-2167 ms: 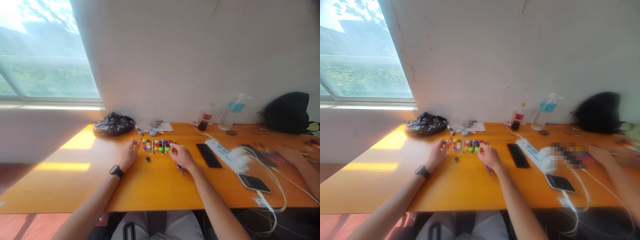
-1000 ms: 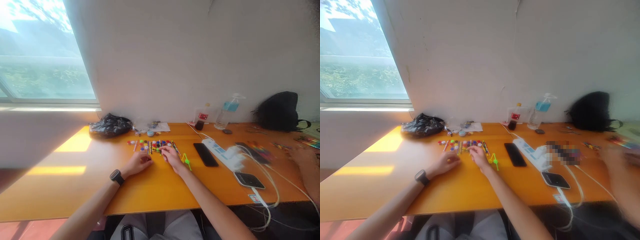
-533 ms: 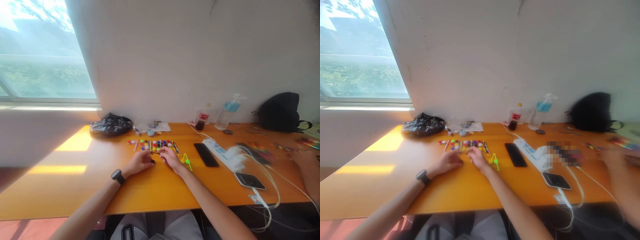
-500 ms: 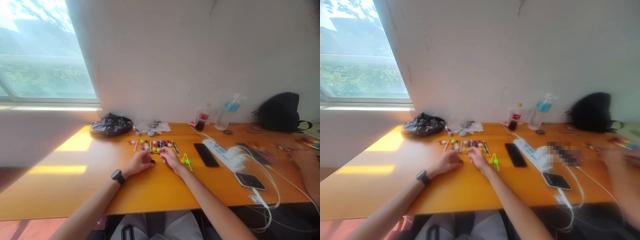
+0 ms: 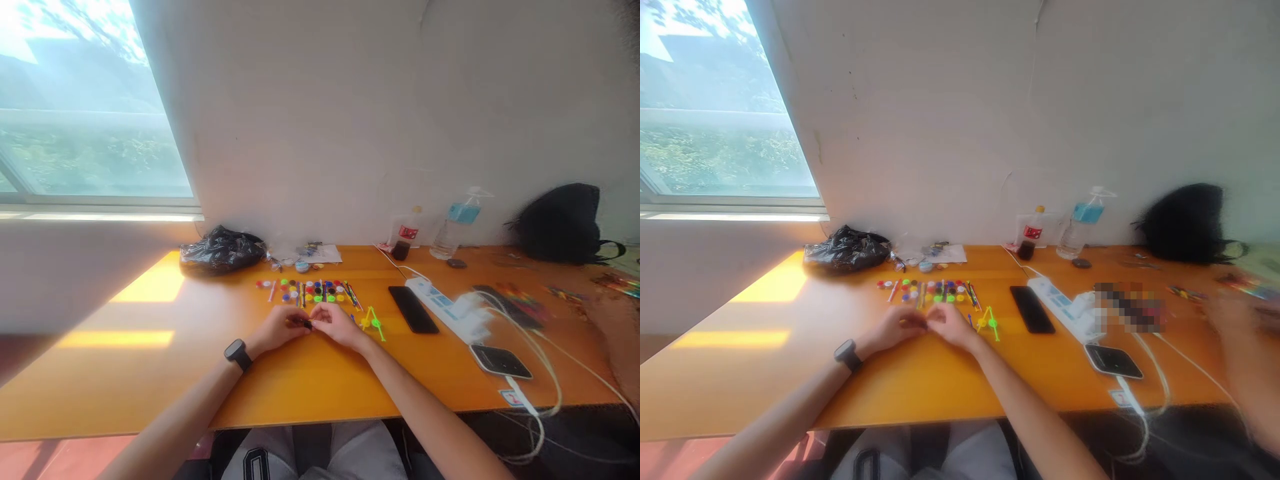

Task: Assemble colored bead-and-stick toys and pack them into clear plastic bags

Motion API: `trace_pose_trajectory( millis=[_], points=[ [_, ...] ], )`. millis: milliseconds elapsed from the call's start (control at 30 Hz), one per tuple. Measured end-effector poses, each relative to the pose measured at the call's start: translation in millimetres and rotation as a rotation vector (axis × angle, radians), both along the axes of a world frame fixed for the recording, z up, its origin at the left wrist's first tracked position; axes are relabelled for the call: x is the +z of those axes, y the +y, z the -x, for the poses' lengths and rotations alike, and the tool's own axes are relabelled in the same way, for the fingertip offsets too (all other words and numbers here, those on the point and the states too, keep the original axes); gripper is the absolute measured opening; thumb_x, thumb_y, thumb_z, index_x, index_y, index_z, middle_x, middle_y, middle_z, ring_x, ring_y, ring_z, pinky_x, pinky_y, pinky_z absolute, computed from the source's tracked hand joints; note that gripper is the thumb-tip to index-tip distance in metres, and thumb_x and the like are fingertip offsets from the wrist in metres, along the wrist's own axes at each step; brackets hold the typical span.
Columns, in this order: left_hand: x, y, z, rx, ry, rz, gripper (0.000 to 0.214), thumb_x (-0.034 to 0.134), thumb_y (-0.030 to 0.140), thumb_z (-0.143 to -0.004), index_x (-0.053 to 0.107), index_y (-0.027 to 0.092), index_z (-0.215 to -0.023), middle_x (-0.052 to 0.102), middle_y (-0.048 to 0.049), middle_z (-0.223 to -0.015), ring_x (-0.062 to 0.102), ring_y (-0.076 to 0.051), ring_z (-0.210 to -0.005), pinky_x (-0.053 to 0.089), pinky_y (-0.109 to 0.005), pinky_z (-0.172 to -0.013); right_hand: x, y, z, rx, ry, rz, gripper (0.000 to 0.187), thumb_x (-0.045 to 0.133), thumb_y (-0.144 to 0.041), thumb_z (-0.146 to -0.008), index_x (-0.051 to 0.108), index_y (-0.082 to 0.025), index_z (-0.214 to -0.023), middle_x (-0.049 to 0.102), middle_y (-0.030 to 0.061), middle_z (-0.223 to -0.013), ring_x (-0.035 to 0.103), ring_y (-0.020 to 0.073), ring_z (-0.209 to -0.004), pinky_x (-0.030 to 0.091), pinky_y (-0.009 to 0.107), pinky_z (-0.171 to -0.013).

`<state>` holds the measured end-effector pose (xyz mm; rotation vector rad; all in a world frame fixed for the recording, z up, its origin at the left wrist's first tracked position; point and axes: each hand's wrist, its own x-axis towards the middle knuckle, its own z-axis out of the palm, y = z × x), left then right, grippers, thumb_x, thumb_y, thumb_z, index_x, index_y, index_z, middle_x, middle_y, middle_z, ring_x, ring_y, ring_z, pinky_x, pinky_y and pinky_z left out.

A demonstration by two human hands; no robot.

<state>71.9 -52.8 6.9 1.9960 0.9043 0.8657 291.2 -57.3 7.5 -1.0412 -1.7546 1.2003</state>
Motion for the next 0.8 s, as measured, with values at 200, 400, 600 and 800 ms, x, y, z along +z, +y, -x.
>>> trace_pose_trajectory(
  millis=[200, 400, 600, 800],
  points=[
    [1.6, -2, -11, 0.025, 0.005, -0.026, 0.02, 0.08, 0.033, -0.081, 0.079, 0.015, -0.088, 0.078, -0.0067, -0.084, 0.069, -0.017, -0.075, 0.055, -0.026, -0.07, -3.4, 6, -5, -0.01, -0.096, -0.046, 0.006, 0.07, -0.023, -0.079, 0.07, -0.018, -0.082, 0.07, 0.0025, -0.08, 0.065, 0.0176, -0.077, 0.048, 0.028, -0.072],
    [1.7, -4, -15, 0.025, -0.003, -0.022, 0.023, 0.075, 0.037, -0.086, 0.079, 0.015, -0.089, 0.078, -0.0069, -0.086, 0.07, -0.017, -0.075, 0.056, -0.027, -0.072, 3.2, 5, -7, -0.046, -0.153, -0.067, 0.007, 0.07, -0.024, -0.079, 0.072, -0.017, -0.08, 0.073, 0.0039, -0.081, 0.065, 0.0183, -0.078, 0.048, 0.028, -0.073],
    [1.3, -5, -16, 0.053, 0.023, -0.068, 0.024, 0.071, 0.037, -0.09, 0.079, 0.015, -0.089, 0.078, -0.0073, -0.085, 0.069, -0.018, -0.075, 0.055, -0.027, -0.071, 4.3, 5, -6, -0.088, -0.155, -0.071, 0.008, 0.07, -0.025, -0.078, 0.072, -0.017, -0.079, 0.073, 0.0039, -0.08, 0.065, 0.0186, -0.077, 0.049, 0.029, -0.073],
    [9.7, -9, -17, 0.06, 0.028, -0.077, 0.023, 0.07, 0.036, -0.09, 0.079, 0.016, -0.087, 0.078, -0.007, -0.083, 0.068, -0.017, -0.073, 0.055, -0.027, -0.069, 2.0, 6, -5, -0.1, -0.169, -0.058, 0.006, 0.069, -0.023, -0.076, 0.073, -0.017, -0.076, 0.073, 0.0038, -0.077, 0.065, 0.0188, -0.074, 0.048, 0.029, -0.071]
  ],
)
